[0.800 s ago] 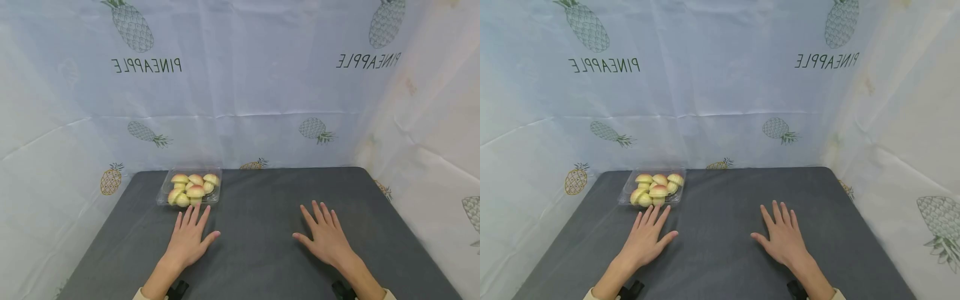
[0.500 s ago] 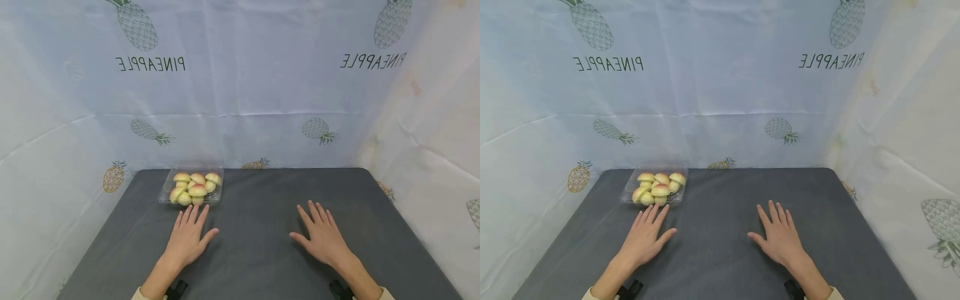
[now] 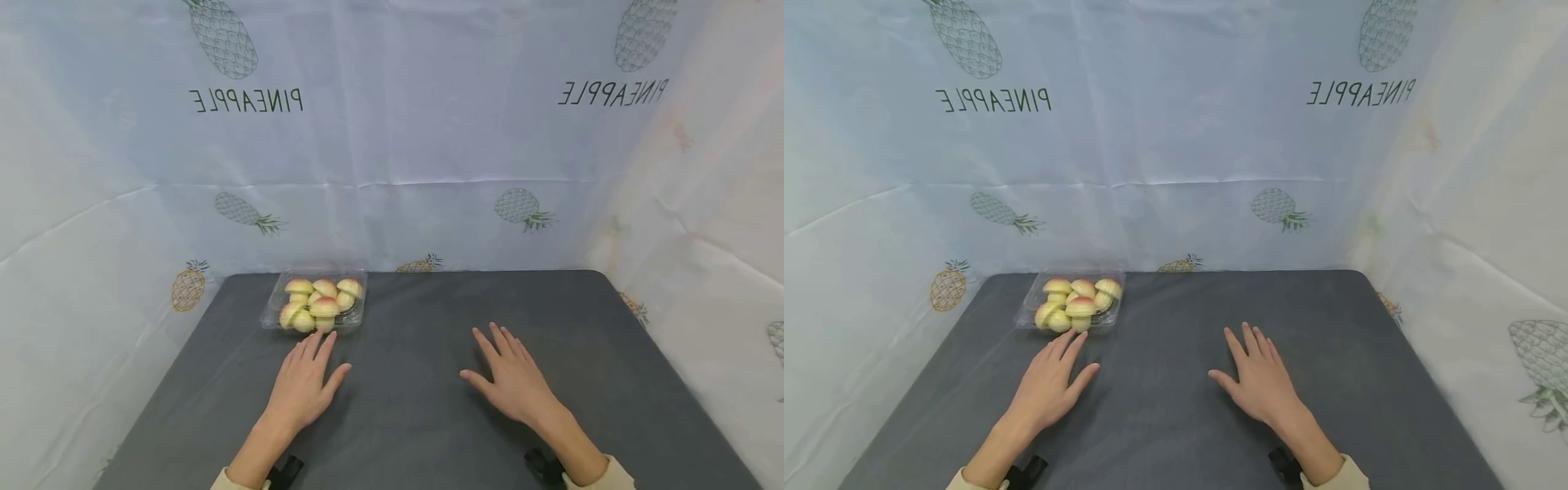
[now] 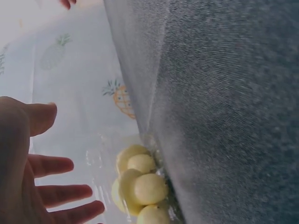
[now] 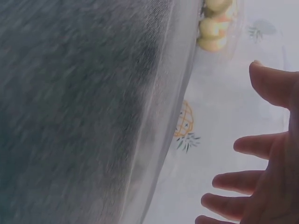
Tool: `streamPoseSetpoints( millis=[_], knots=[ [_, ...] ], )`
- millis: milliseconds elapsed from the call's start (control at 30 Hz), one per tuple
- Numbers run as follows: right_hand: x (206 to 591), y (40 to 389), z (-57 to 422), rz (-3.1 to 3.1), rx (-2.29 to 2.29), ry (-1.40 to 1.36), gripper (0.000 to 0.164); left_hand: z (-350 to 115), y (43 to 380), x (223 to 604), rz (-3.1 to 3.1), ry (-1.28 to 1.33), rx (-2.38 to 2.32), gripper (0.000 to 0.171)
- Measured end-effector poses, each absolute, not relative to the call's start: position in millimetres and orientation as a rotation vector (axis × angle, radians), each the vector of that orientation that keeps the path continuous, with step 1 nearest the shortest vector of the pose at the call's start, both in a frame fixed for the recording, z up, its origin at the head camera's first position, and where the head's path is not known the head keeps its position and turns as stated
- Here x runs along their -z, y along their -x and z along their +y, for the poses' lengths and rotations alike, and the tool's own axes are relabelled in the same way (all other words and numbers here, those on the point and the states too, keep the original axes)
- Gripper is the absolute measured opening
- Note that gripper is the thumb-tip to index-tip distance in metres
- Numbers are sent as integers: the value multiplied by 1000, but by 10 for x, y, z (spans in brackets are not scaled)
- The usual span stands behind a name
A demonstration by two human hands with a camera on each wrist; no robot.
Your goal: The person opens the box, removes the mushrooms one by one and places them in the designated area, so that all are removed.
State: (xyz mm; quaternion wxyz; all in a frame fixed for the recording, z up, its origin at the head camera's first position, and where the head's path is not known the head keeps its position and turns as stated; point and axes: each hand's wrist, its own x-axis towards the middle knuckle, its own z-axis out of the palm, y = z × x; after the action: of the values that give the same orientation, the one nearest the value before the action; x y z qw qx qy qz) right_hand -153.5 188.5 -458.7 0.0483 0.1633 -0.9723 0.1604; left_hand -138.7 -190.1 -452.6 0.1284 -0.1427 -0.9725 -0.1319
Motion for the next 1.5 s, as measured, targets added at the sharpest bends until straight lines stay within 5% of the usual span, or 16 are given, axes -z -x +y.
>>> streamPoseSetpoints(
  millis=[1500],
  knots=[
    [4448,1786,1071,-2762,-999,-474,63,-2359,1575,4611,-2424,253,638,29]
  ],
)
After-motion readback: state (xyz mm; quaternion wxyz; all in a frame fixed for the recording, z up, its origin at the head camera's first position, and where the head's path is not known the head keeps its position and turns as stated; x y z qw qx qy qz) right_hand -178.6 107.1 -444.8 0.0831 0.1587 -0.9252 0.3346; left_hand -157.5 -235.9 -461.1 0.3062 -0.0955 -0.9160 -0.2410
